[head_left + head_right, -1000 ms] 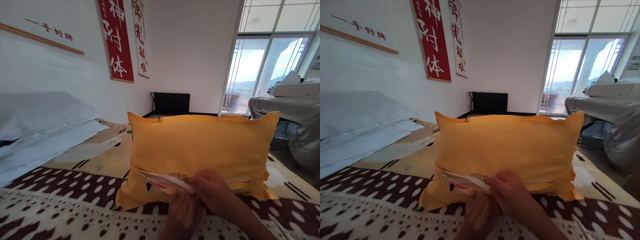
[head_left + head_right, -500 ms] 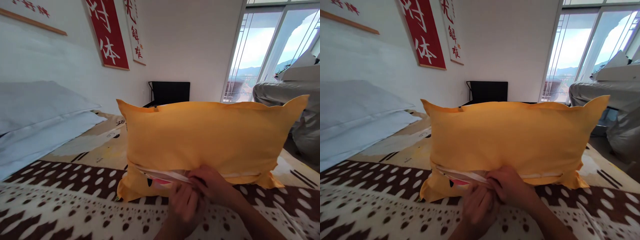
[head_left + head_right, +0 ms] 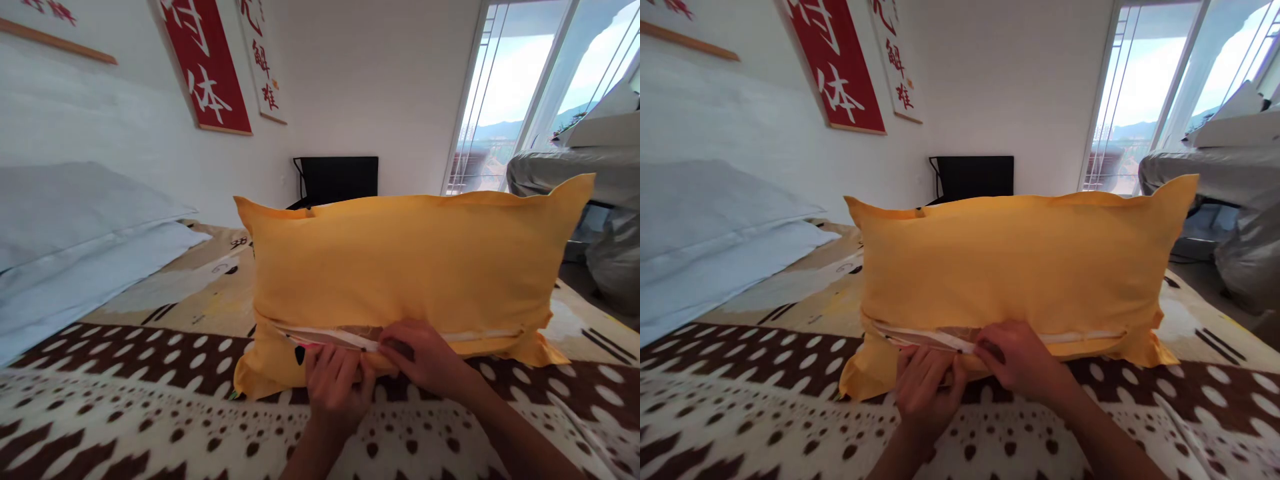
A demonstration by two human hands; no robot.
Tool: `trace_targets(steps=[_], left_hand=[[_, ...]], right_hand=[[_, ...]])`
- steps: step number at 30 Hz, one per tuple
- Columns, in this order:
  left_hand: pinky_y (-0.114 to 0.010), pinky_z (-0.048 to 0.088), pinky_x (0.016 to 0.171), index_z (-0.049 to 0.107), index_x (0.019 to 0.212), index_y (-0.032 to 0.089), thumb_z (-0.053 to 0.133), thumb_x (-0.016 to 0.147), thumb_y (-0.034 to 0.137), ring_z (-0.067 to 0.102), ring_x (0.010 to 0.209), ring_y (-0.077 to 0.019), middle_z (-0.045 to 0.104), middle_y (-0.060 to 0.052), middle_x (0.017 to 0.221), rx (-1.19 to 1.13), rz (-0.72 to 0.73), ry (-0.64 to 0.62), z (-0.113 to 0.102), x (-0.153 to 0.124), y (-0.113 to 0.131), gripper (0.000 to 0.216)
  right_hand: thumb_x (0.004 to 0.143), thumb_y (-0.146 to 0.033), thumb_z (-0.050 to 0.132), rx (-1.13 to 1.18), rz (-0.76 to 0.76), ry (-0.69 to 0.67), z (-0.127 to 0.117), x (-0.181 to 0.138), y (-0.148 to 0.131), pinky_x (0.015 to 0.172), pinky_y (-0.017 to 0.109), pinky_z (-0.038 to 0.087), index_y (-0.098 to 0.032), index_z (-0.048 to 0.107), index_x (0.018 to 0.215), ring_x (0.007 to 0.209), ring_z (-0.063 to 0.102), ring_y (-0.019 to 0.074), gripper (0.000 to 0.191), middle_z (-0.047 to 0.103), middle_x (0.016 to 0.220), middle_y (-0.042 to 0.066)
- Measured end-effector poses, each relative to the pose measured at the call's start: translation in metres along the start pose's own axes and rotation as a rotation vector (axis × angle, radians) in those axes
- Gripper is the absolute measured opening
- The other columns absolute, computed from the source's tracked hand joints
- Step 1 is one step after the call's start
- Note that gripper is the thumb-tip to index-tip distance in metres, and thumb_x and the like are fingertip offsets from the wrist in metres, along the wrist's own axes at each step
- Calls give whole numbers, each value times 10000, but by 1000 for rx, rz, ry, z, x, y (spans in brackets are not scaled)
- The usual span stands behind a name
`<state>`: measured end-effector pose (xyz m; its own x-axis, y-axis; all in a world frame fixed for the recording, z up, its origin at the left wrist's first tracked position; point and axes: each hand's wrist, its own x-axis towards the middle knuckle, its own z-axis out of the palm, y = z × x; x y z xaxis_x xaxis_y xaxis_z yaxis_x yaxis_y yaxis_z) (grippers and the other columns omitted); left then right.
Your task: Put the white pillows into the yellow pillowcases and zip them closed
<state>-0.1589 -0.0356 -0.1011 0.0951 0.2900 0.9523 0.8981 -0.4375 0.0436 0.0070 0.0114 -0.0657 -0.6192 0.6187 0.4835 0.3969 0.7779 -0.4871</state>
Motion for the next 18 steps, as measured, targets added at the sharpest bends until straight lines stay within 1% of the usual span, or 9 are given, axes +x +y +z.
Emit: trace_targets(steps=[3, 10, 15, 18], left_hand=[[-320, 349, 686, 494, 661, 182, 569, 745, 47, 445, 573, -131, 498, 26, 531, 26, -9, 32, 1, 2, -7, 175], [-315, 343, 697, 491, 619, 186, 581, 767, 87, 445, 567, -128, 530, 21, 547, 139, -58, 39, 7, 1, -31, 200], [-339, 337, 763, 565, 669, 187, 608, 774, 129, 504, 680, -171, 606, -1, 618, 245, -89, 9, 8, -1, -42, 127], [-379, 302, 810, 591, 654, 201, 631, 761, 168, 519, 759, -207, 635, -26, 699, 354, -115, 25, 5, 0, -43, 118]], right_hand=[[904, -277, 472, -16, 2, 54, 4, 1, 3, 673, 237, 396, -183, 601, 827, 719, 553, 131, 178, 636, 758, 26], [890, -284, 489, -70, 26, 103, 13, 1, 16, 673, 251, 414, -184, 614, 840, 709, 581, 139, 168, 658, 772, 30], [891, -280, 487, -68, 27, 120, 14, 3, 22, 693, 261, 431, -186, 619, 843, 732, 598, 143, 169, 674, 800, 31], [892, -281, 483, -56, 26, 117, 13, 5, 24, 702, 261, 442, -185, 622, 846, 744, 606, 145, 176, 680, 810, 36]])
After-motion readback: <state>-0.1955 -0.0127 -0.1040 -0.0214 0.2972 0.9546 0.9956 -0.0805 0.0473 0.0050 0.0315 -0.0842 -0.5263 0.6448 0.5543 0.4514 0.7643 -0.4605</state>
